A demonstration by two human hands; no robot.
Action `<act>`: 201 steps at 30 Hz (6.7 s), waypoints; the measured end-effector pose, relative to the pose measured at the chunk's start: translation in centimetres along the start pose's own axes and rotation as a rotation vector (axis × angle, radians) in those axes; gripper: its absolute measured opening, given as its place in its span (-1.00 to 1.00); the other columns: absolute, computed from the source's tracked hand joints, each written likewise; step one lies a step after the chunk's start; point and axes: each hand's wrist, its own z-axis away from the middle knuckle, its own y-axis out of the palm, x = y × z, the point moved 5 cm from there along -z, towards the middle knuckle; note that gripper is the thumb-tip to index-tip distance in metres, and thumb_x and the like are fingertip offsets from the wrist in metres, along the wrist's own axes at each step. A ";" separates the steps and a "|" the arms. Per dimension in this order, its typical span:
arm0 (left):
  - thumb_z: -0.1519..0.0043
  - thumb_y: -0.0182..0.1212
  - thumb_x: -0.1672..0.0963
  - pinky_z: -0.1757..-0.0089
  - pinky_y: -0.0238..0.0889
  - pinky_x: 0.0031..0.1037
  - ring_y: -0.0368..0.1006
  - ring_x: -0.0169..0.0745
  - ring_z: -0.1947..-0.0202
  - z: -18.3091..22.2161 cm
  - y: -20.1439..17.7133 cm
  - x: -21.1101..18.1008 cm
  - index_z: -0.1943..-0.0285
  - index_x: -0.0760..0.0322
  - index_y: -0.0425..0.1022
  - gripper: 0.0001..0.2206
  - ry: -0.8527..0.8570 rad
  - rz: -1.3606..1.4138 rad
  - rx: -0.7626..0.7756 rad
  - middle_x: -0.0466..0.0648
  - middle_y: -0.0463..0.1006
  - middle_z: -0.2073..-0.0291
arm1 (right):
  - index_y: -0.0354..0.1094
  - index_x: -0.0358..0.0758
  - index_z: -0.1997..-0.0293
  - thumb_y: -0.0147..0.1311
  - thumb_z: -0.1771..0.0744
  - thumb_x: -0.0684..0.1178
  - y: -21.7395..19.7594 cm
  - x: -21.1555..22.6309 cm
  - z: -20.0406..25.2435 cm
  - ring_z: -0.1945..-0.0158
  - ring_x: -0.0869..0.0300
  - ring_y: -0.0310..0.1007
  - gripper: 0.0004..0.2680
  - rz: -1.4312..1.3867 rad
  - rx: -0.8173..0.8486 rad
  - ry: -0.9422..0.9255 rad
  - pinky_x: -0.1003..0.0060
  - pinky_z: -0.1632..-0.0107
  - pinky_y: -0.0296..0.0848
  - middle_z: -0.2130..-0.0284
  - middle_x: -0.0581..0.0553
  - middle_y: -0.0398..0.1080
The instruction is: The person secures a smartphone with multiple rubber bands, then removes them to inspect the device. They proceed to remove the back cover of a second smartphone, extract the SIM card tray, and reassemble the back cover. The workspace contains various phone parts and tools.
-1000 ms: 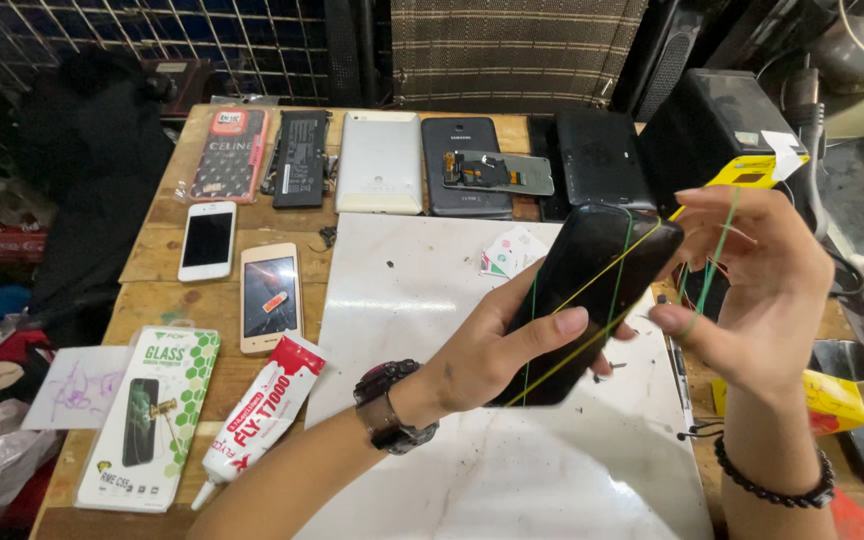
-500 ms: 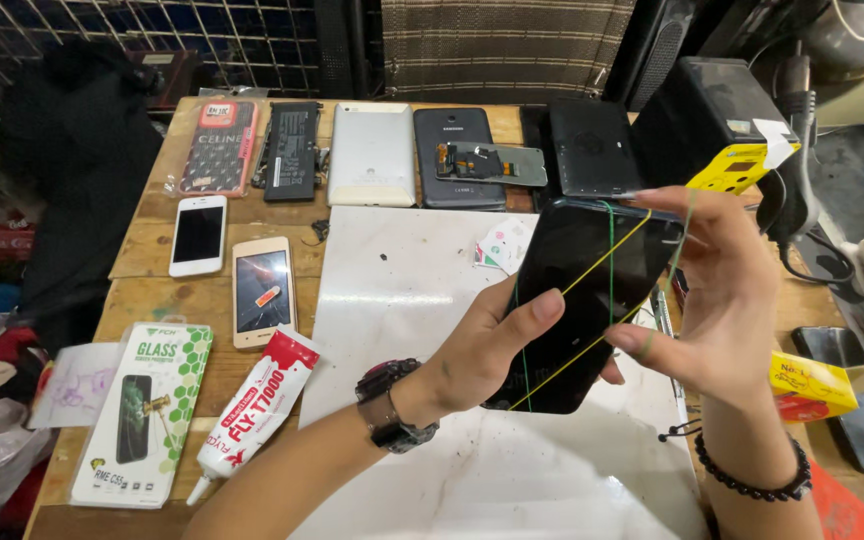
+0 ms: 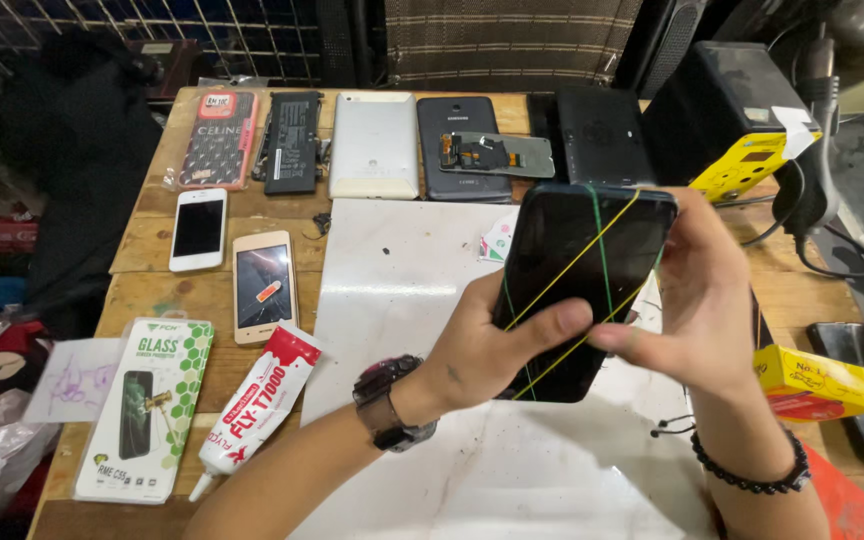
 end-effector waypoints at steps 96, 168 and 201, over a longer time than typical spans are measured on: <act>-0.20 0.23 -0.23 -0.03 0.37 -0.40 0.44 -0.28 0.00 -1.3 -0.8 -0.6 -0.17 0.46 0.42 -0.29 0.003 -0.084 0.199 -0.07 0.50 0.07 | 0.28 -0.22 -0.17 0.42 0.01 0.24 8.1 8.1 -3.3 0.03 0.08 0.38 -0.30 1.317 0.276 -0.348 0.06 0.10 0.11 0.09 -0.09 0.32; -0.44 -0.27 -0.18 0.03 0.49 -0.06 0.55 0.15 0.06 -1.9 -6.0 -5.9 -0.30 0.42 0.29 -0.38 0.249 0.536 -0.149 0.22 0.52 0.02 | 0.08 -0.12 0.48 0.07 -0.36 0.00 0.8 -6.2 9.4 0.56 0.31 0.09 -0.75 -1.019 -0.333 0.341 0.02 -0.41 0.29 0.64 0.05 0.10; -0.47 -0.28 -0.18 -0.06 0.46 -0.18 0.56 0.09 -0.01 -1.2 -8.5 -5.6 -0.15 0.57 0.46 -0.31 0.315 0.586 -0.385 0.28 0.59 0.04 | 0.28 -0.44 -0.06 0.25 -0.21 -0.12 14.1 -1.1 6.8 -0.17 -0.25 0.40 -0.63 0.418 0.456 -0.356 -0.24 -0.37 0.13 0.03 -0.38 0.40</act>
